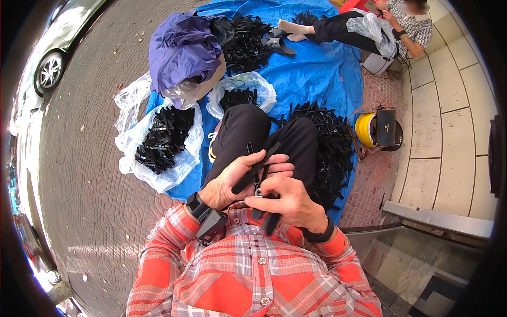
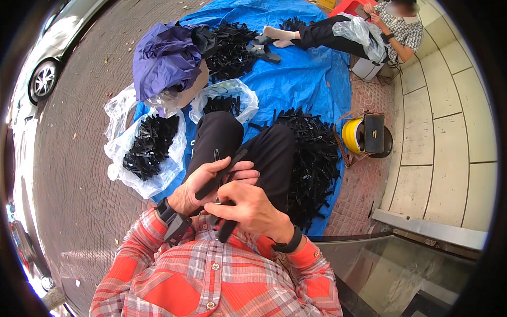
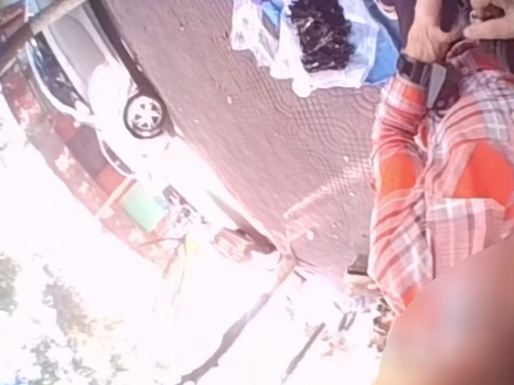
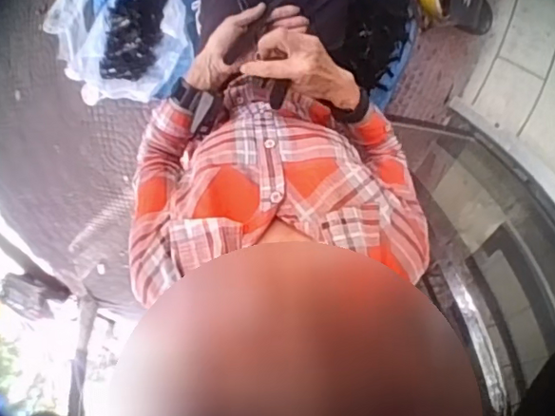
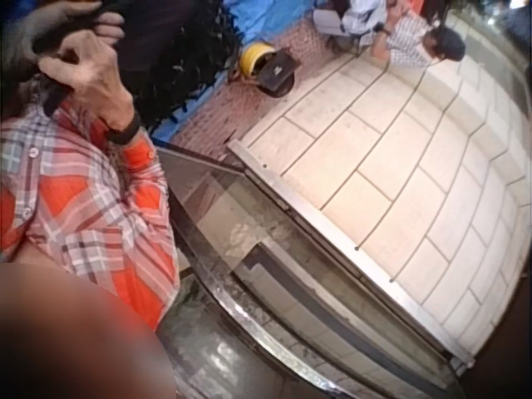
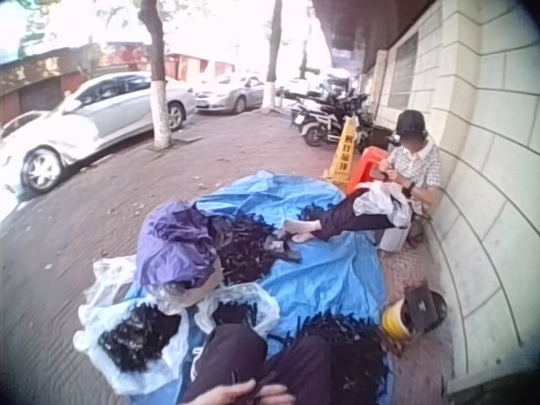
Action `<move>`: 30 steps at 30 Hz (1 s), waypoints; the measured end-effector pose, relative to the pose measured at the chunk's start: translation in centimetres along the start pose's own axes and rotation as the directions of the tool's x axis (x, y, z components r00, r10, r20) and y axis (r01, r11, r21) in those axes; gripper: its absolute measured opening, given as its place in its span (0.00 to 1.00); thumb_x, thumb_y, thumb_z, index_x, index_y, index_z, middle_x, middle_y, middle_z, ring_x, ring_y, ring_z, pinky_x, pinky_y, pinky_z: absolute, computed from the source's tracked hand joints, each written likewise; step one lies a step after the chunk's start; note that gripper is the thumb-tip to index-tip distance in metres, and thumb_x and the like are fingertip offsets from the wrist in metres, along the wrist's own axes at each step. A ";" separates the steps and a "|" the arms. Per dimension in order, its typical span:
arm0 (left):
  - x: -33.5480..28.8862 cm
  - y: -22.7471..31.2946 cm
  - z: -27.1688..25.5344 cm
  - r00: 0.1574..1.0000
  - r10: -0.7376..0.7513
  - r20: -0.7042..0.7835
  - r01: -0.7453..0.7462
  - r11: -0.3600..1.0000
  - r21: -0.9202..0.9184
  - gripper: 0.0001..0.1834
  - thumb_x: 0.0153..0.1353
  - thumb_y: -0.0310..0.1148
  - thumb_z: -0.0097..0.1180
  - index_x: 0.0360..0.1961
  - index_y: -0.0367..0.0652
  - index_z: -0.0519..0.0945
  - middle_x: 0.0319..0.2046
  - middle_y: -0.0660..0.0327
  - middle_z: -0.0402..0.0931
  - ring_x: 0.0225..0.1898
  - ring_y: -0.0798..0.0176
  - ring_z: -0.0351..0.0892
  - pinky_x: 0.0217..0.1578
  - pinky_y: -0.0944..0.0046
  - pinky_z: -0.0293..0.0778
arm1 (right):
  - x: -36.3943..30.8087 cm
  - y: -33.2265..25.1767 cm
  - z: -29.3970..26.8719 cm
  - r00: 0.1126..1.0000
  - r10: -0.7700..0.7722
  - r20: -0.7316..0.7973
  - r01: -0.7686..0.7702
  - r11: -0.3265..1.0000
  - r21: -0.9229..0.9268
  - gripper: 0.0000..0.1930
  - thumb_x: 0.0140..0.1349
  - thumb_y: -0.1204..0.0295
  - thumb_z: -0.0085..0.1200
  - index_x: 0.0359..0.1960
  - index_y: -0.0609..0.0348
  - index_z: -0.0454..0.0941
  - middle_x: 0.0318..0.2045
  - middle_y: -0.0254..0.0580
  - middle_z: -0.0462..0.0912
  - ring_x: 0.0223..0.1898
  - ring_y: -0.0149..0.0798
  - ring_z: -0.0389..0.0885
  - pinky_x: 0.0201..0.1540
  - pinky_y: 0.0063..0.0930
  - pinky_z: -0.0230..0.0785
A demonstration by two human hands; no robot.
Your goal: Sort through and organize black plastic shoe or garment components while sitting on a sidewalk area.
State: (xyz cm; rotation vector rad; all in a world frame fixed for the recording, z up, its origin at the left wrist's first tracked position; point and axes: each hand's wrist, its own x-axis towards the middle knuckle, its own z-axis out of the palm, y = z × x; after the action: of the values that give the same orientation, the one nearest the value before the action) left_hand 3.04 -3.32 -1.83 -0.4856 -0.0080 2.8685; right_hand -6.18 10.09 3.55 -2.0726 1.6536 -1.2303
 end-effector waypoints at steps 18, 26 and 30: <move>0.3 0.0 -1.7 0.990 -0.094 0.106 0.110 0.982 -0.152 0.22 0.69 0.43 0.35 0.54 0.39 0.69 0.44 0.56 0.75 0.45 0.55 0.76 0.51 0.48 0.71 | 1.3 1.9 -1.3 0.986 0.137 0.091 -0.133 0.990 -0.057 0.17 0.43 0.82 0.55 0.38 0.59 0.72 0.31 0.43 0.73 0.35 0.43 0.77 0.36 0.31 0.69; -0.2 1.2 -0.6 0.997 -0.047 -0.065 0.055 0.989 0.140 0.24 0.68 0.41 0.38 0.58 0.36 0.66 0.48 0.51 0.74 0.45 0.55 0.77 0.42 0.59 0.74 | -2.7 3.6 -6.6 0.476 0.704 -0.527 -0.183 0.666 0.723 0.05 0.66 0.73 0.46 0.36 0.60 0.64 0.22 0.34 0.69 0.16 0.26 0.66 0.20 0.19 0.61; -1.0 2.0 -1.9 0.996 -0.023 -0.084 0.023 1.000 -0.001 0.21 0.66 0.40 0.41 0.54 0.36 0.69 0.36 0.54 0.77 0.20 0.70 0.61 0.12 0.77 0.57 | -9.4 9.7 -9.4 0.123 0.778 -0.616 -0.332 0.617 0.713 0.11 0.53 0.76 0.59 0.33 0.54 0.68 0.16 0.25 0.63 0.14 0.20 0.60 0.16 0.16 0.51</move>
State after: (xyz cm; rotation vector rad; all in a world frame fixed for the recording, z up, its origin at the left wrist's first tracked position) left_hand 4.07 -5.60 -3.42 -0.6021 0.0005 2.8227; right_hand -19.81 18.04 -0.99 -0.1280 1.9375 -2.2547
